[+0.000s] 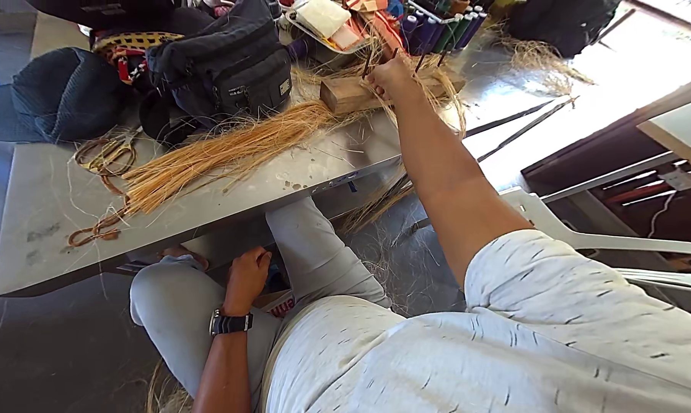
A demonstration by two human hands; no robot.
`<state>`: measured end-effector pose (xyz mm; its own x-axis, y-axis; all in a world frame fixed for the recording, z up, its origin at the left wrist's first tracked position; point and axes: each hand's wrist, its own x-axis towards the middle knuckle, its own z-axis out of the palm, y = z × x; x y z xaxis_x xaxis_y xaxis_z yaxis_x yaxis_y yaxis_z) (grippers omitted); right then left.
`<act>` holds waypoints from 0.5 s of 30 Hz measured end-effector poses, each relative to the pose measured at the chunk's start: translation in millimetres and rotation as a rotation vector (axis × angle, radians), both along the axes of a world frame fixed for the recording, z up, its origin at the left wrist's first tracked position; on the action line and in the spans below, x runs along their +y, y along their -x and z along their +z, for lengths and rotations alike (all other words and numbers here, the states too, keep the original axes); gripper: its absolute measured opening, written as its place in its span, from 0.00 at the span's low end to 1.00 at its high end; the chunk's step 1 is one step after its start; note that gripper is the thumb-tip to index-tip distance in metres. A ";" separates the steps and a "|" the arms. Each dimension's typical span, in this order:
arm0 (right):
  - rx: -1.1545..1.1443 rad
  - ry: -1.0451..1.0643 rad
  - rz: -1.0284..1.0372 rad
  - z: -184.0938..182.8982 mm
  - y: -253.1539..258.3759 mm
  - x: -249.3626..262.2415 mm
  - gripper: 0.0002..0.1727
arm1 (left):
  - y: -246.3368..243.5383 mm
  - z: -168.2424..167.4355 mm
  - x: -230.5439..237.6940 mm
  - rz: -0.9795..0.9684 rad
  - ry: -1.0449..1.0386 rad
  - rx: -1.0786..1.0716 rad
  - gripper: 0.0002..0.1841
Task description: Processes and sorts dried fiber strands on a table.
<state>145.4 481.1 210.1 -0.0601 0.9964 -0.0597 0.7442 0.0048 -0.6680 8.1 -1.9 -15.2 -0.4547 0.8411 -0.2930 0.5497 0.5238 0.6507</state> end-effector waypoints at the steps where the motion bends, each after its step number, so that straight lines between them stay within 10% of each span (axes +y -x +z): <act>1: -0.006 -0.001 0.002 -0.6 -0.3 0.0 0.12 | -0.1 -0.4 -0.1 0.001 -0.001 -0.005 0.18; 15: -0.073 -0.152 0.232 -13.8 -69.0 -25.7 0.17 | -1.4 3.1 -1.4 -0.030 0.019 0.007 0.19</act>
